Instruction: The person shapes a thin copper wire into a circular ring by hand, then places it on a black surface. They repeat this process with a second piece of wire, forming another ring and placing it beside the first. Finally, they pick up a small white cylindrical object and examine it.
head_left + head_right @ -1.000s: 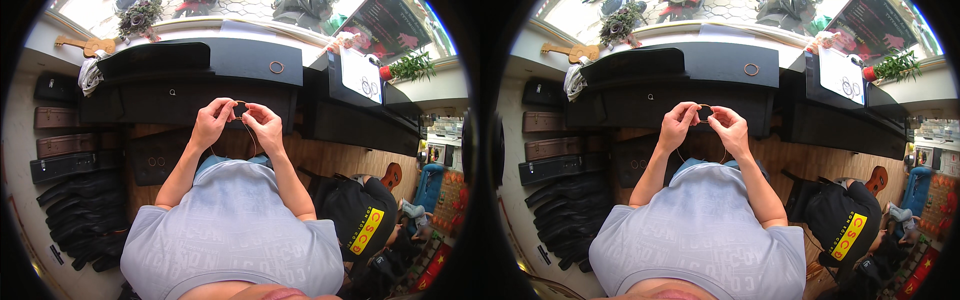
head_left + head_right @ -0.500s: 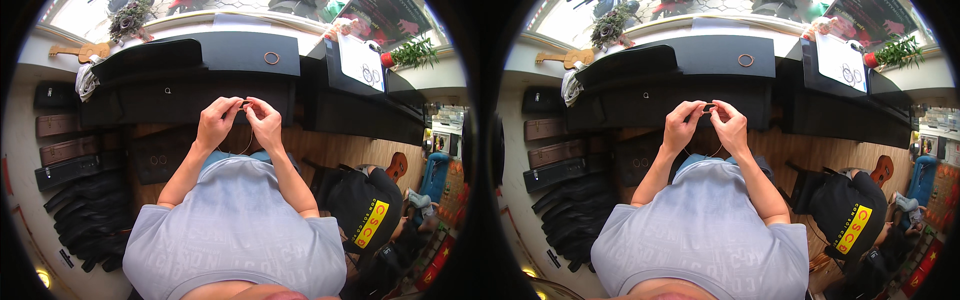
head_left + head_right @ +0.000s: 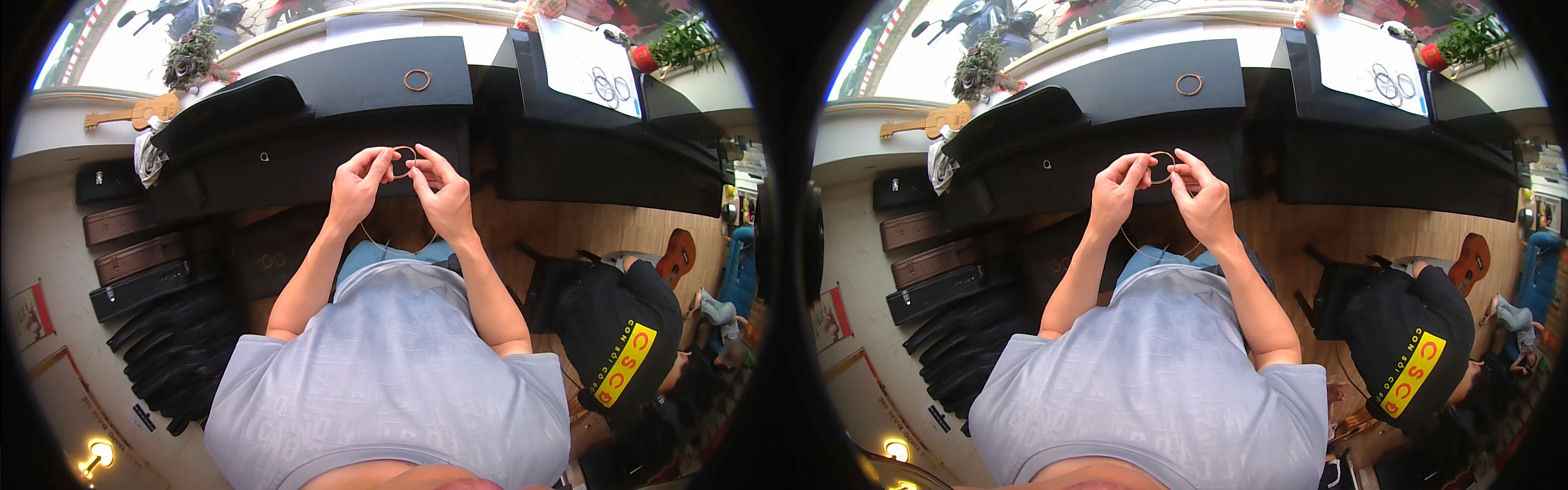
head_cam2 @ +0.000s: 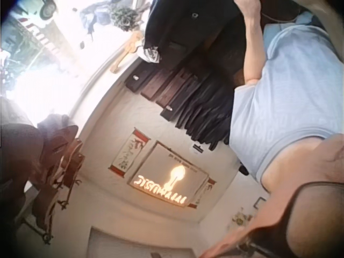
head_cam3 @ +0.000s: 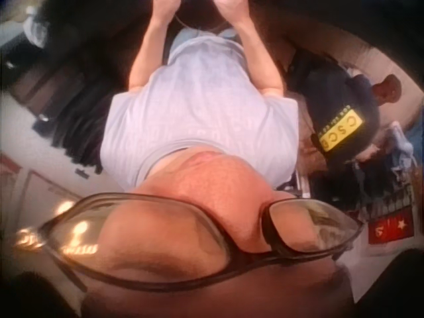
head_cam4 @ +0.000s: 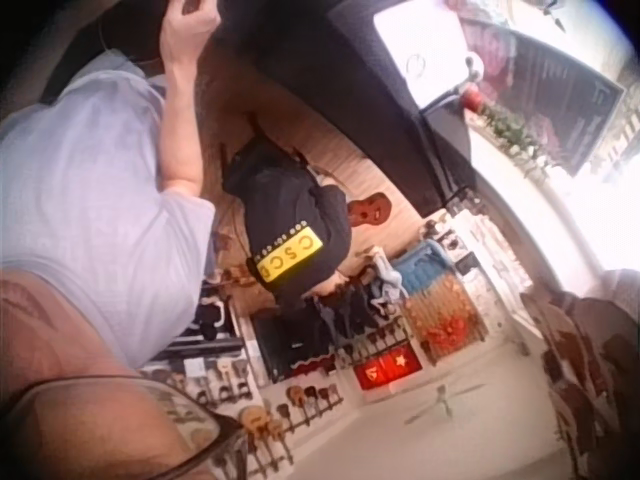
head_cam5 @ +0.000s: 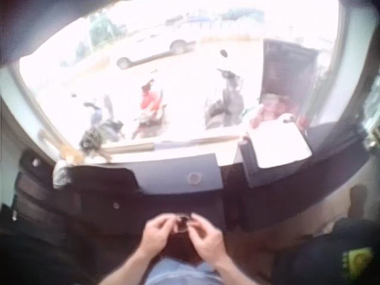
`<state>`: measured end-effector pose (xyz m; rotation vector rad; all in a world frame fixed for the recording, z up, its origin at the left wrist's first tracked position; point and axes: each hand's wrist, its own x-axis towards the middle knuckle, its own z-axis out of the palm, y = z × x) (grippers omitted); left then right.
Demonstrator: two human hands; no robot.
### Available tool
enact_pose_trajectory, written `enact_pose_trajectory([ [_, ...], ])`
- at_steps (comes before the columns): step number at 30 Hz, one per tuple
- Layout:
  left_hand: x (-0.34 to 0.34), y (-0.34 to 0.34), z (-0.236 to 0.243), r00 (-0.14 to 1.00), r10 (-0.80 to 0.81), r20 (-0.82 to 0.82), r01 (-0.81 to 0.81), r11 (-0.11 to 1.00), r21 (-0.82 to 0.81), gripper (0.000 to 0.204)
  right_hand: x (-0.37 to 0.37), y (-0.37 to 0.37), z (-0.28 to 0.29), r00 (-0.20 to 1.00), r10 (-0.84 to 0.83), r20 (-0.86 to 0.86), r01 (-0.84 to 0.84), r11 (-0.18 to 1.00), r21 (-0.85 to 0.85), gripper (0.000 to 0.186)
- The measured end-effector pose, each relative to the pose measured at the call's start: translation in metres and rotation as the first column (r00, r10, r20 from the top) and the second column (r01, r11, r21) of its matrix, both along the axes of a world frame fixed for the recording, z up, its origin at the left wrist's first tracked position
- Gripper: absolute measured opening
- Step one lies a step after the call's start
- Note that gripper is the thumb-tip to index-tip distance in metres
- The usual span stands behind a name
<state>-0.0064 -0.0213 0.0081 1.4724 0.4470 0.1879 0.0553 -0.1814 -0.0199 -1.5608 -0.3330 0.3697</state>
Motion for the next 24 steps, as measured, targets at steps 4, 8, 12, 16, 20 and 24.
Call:
enact_pose_trajectory([
  [4, 0.014, -0.008, 0.001, 0.995, 0.089, -0.053, -0.094, 0.991, -0.096, 0.027, 0.006, -0.021, 0.001, 0.997, -0.056, 0.049, 0.059, 0.996, -0.067, 0.037],
  [8, 0.020, -0.011, 0.009, 0.990, 0.131, -0.054, -0.141, 0.952, -0.272, 0.028, 0.001, -0.043, 0.002, 0.933, -0.137, 0.333, 0.239, 0.928, -0.287, 0.047],
  [12, 0.022, -0.007, 0.020, 0.992, 0.125, -0.030, -0.125, 0.888, -0.442, 0.026, -0.006, -0.055, -0.023, 0.962, -0.125, -0.242, 0.045, 0.948, -0.314, 0.061],
  [16, 0.015, 0.006, 0.016, 0.993, 0.114, -0.039, -0.116, 0.821, -0.559, 0.025, -0.011, -0.051, -0.032, 0.822, 0.021, -0.569, 0.026, 0.997, 0.076, 0.050],
  [20, 0.002, 0.024, 0.008, 0.996, 0.084, -0.043, -0.094, 0.826, -0.555, 0.025, -0.021, -0.028, -0.022, 0.819, -0.022, -0.573, -0.013, 0.998, -0.058, 0.049],
  [24, -0.018, 0.044, 0.008, 0.997, 0.062, -0.036, -0.072, 0.838, -0.542, 0.026, -0.030, -0.015, -0.020, 0.605, 0.280, -0.745, 0.017, 0.931, 0.364, 0.063],
])
